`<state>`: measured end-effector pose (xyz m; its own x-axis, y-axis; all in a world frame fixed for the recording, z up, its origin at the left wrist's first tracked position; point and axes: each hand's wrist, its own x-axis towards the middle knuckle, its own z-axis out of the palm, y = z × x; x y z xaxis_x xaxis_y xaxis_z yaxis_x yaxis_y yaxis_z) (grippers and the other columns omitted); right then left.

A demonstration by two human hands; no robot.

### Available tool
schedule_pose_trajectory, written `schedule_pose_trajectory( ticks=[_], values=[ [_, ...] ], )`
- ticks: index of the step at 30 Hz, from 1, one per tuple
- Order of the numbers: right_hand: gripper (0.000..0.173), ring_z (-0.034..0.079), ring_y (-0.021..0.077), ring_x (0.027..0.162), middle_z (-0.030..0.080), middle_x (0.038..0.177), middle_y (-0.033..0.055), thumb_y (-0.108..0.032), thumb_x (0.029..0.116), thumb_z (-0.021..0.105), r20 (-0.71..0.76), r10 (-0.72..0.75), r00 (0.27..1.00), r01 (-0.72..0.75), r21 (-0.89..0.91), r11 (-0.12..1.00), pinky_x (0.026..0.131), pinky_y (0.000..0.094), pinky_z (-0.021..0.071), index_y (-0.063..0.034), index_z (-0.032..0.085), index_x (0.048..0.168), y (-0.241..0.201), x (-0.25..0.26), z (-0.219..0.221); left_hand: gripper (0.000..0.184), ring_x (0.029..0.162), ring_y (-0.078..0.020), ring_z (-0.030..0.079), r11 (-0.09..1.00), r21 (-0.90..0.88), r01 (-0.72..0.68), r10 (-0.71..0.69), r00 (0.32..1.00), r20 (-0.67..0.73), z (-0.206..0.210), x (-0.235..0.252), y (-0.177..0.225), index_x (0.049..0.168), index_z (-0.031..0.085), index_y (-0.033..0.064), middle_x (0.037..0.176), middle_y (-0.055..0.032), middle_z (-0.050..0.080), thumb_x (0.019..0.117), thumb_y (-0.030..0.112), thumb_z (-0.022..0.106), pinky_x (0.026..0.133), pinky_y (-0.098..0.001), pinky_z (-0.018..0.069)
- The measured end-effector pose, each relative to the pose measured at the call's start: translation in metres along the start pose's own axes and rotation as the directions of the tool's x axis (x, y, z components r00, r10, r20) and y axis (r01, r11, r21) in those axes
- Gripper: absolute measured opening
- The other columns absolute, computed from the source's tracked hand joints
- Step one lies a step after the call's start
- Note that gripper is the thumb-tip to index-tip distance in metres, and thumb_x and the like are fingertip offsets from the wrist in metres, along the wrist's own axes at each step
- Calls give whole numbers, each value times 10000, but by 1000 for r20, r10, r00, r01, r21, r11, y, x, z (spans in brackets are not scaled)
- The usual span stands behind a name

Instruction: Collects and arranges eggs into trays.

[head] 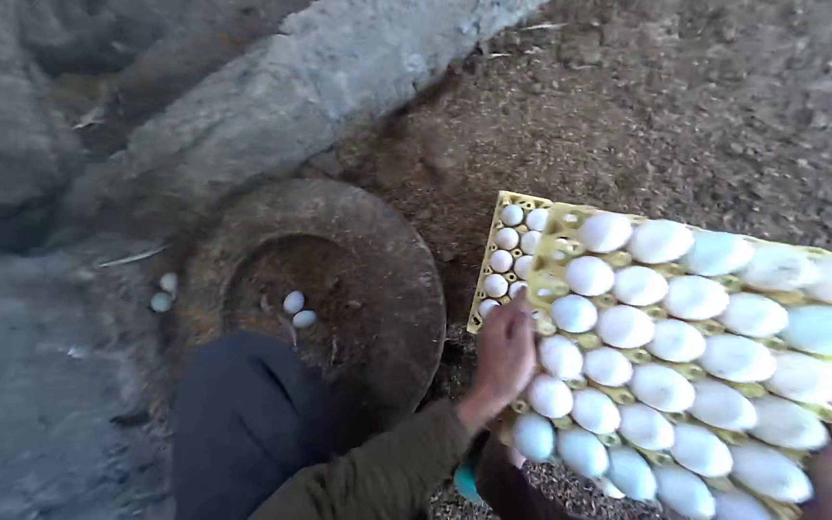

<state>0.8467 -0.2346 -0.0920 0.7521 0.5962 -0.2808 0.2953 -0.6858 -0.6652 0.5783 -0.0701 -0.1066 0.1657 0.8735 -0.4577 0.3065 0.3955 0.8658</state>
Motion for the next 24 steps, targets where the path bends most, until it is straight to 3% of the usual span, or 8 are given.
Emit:
schedule_pose_trajectory(
  ticks=[2, 5, 7, 8, 11, 18, 22, 24],
  values=[
    [479, 574, 286, 1245, 575, 1338, 298, -232, 1094, 327, 73, -61, 995, 59, 30, 998, 1089, 461, 447, 115, 535, 1351, -51, 6, 56, 436, 1208, -253, 627, 1000, 16, 27, -23, 981, -191, -52, 8, -10, 1285, 632, -75, 1254, -226, 662, 1111, 235, 380, 1080, -428, 477],
    [468, 615, 269, 1151, 623, 1240, 245, -262, 1098, 328, 238, -172, 956, 136, 161, 977, 1011, 483, 498, 79, 580, 1296, -106, 9, 140, 535, 1220, -265, 631, 987, 118, 109, -51, 911, -409, -131, 16, -29, 1281, 639, -54, 1256, -221, 671, 1127, 337, 308, 1080, -467, 476],
    [454, 601, 269, 1166, 607, 1264, 237, -250, 1107, 320, 393, -196, 899, 129, 189, 973, 1011, 474, 489, 71, 554, 1327, -136, 3, 183, 609, 1276, -291, 597, 973, 157, 169, -75, 875, -478, -178, 18, -44, 1330, 616, -45, 1314, -236, 642, 1128, 392, 243, 1108, -502, 442],
    [450, 607, 274, 1150, 611, 1254, 235, -250, 1110, 321, 457, -185, 870, 115, 177, 978, 992, 479, 493, 65, 549, 1337, -146, -2, 202, 638, 1258, -301, 604, 965, 165, 204, -89, 847, -524, -196, 17, -55, 1301, 631, -44, 1287, -239, 651, 1126, 414, 222, 1086, -516, 449],
    [443, 610, 271, 1076, 621, 1188, 216, -259, 1106, 318, 579, -158, 800, 86, 150, 985, 926, 476, 493, 44, 552, 1328, -156, -15, 247, 677, 1333, -299, 550, 953, 91, 290, -188, 797, -575, -233, 13, -83, 1348, 605, -36, 1374, -235, 606, 1123, 442, 182, 1131, -515, 403],
    [394, 598, 214, 862, 611, 970, 130, -263, 1104, 323, 598, -143, 788, 118, 80, 990, 772, 429, 493, 4, 572, 1253, -141, -28, 278, 666, 1383, -281, 506, 934, -6, 356, -297, 770, -565, -249, 13, -126, 1363, 602, -16, 1427, -202, 583, 1123, 443, 184, 1158, -511, 368],
    [395, 620, 281, 1128, 629, 1233, 205, -225, 1092, 399, 546, -186, 817, 203, 29, 979, 969, 440, 499, 23, 617, 1309, -143, -37, 270, 649, 1280, -321, 566, 895, 24, 445, -365, 765, -531, -261, 18, -122, 1267, 646, -29, 1317, -230, 627, 1112, 478, 271, 1070, -558, 425],
    [392, 629, 304, 1164, 632, 1271, 220, -216, 1058, 475, 509, -244, 825, 282, 3, 959, 996, 436, 518, 21, 636, 1326, -139, -43, 268, 611, 1241, -339, 581, 880, 74, 468, -365, 769, -524, -266, 18, -117, 1254, 647, -30, 1281, -237, 632, 1105, 471, 330, 1041, -573, 444]
  ],
)
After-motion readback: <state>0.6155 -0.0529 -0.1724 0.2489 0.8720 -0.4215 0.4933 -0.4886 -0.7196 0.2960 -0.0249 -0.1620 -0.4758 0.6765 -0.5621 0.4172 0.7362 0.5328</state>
